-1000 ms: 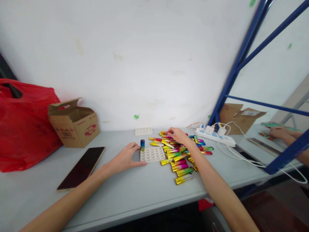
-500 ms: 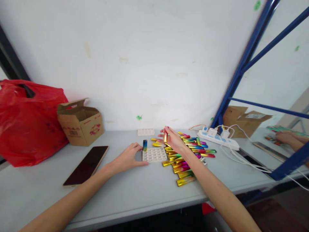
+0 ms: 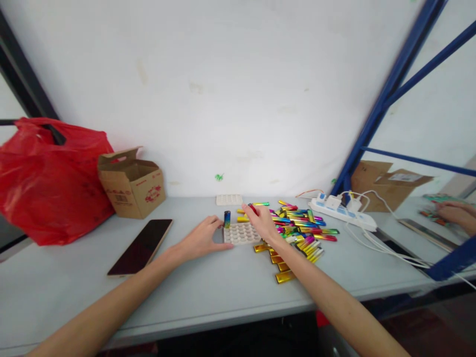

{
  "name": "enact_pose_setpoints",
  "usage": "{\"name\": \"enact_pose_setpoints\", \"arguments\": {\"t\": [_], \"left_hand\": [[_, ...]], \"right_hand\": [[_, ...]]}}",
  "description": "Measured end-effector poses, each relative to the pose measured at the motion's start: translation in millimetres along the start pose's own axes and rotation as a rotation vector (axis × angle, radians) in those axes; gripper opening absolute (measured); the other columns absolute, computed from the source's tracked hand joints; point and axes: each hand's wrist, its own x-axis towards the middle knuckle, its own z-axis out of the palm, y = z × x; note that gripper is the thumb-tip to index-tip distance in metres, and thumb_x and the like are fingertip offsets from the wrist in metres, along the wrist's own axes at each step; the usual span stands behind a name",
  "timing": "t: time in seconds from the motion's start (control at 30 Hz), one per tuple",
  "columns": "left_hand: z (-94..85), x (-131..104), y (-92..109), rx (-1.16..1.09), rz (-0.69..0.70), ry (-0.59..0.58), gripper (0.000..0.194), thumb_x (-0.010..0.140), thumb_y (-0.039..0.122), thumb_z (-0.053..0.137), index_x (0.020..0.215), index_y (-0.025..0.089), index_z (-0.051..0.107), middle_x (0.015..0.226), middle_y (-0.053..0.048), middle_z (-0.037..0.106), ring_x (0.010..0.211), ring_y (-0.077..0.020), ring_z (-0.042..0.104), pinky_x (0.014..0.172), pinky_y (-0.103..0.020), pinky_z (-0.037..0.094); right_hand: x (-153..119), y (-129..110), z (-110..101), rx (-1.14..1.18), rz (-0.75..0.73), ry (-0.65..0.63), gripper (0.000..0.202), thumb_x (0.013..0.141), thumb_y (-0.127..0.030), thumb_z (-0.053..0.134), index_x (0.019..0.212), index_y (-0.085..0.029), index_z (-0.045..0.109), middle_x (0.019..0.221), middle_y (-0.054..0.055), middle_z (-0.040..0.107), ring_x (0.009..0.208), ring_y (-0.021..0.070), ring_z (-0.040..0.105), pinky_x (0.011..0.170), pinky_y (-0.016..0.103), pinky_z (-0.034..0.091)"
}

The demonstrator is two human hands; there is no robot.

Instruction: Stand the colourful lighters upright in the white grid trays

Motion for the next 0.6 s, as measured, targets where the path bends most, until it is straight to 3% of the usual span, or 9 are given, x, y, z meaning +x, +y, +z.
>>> {"name": "enact_pose_setpoints", "arguments": {"t": [0.1, 0.27, 0.47, 0.6], "left_hand": [[-0.8, -0.9, 1.3, 0.001, -0.004, -0.004, 0.055, 0.08, 0.068, 0.076, 0.106, 0.02, 0.066, 0.112, -0.01, 0.067, 0.107, -0.0312, 0.066, 0.097, -0.041, 0.054], [-1.4, -2.1, 1.7, 0.005, 0.006, -0.003, 0.056, 0.08, 0.067, 0.076, 0.108, 0.019, 0.066, 0.114, -0.01, 0.067, 0.108, -0.0316, 0.066, 0.098, -0.041, 0.054], [-0.9, -1.8, 1.2, 0.005, 0.028, -0.009, 0.055, 0.082, 0.067, 0.074, 0.11, 0.02, 0.066, 0.114, -0.01, 0.067, 0.11, -0.0319, 0.065, 0.098, -0.041, 0.053], [-0.4, -1.8, 0.9, -0.011, 0.025, -0.015, 0.059, 0.082, 0.069, 0.073, 0.114, 0.02, 0.067, 0.116, -0.01, 0.068, 0.111, -0.033, 0.065, 0.101, -0.043, 0.052]], "right_hand": [[-0.6, 2.2, 2.2, -0.094, -0.012, 0.049, 0.053, 0.091, -0.061, 0.047, 0.054, -0.024, 0.036, 0.054, -0.005, 0.033, 0.056, 0.0125, 0.035, 0.057, 0.029, 0.024], [1.1, 7.1, 2.4, -0.153, -0.043, 0.101, 0.042, 0.095, -0.053, 0.048, 0.065, -0.024, 0.044, 0.058, -0.004, 0.048, 0.06, 0.0151, 0.043, 0.061, 0.029, 0.029], [-6.0, -1.6, -0.1, -0.157, -0.183, -0.14, 0.035, 0.105, -0.05, 0.045, 0.083, -0.023, 0.052, 0.074, -0.001, 0.057, 0.071, 0.0177, 0.052, 0.066, 0.028, 0.038], [-11.1, -9.9, -0.1, -0.219, -0.322, -0.242, 0.042, 0.104, -0.053, 0.051, 0.075, -0.023, 0.053, 0.076, 0.002, 0.059, 0.075, 0.019, 0.054, 0.072, 0.03, 0.04]]}}
